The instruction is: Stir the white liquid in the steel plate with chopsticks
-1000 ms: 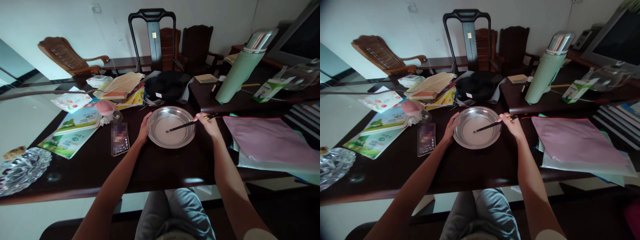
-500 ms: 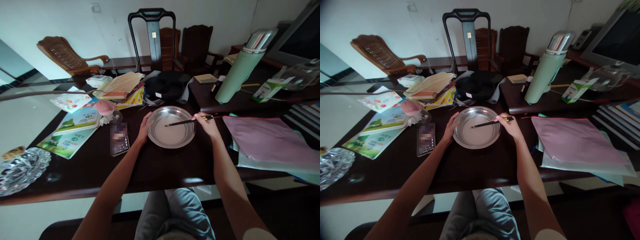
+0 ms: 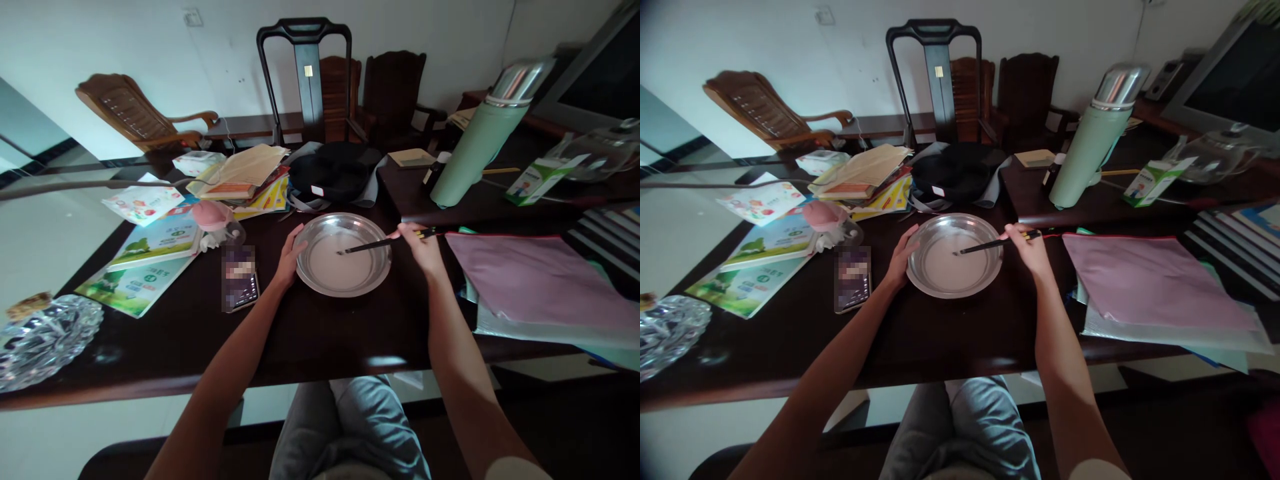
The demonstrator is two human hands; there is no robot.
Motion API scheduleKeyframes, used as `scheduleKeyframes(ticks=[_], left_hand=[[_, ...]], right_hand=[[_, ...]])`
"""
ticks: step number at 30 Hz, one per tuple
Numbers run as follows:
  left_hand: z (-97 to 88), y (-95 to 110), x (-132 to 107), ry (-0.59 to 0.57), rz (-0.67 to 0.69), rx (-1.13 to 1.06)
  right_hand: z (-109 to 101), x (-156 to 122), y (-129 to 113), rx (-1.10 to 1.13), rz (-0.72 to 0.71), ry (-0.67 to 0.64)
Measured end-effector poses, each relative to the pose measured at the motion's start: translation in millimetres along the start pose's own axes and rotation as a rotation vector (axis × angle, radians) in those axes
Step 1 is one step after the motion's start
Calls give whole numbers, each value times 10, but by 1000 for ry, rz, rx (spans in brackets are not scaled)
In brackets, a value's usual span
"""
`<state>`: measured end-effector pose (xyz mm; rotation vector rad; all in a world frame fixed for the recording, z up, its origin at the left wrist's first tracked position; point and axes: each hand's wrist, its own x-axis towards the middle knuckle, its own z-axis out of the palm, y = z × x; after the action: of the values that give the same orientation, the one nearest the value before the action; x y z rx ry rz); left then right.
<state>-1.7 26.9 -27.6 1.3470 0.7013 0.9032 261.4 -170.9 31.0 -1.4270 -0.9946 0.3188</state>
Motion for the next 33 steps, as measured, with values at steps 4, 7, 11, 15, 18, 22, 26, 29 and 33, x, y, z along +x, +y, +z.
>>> scheduleKeyframes(ticks=[4, 7, 11, 15, 18, 22, 26, 29, 33], left_hand=[[-1, -2, 2, 0, 9, 11], [8, 4, 3, 2, 3, 19], [10, 7, 3, 6, 6, 18], [-6, -4, 5, 5, 17, 14], [-6, -8, 7, 6, 10, 3], [9, -3, 7, 10, -18, -14], [5, 0, 2, 4, -9, -11], [-6, -4, 1, -1, 8, 4], [-5, -7, 4, -9, 8, 20]], right_hand=[[-29, -6, 1, 40, 35, 10], [39, -14, -21, 19, 34, -140], [25, 8, 17, -30, -14, -60], [-78, 20, 68, 1, 3, 165], [-34, -3, 30, 33, 33, 72], [77, -18, -22, -2, 12, -121], [2, 11, 33, -22, -19, 92], [-55, 12, 57, 35, 3, 197], [43, -23, 2, 38, 16, -30]])
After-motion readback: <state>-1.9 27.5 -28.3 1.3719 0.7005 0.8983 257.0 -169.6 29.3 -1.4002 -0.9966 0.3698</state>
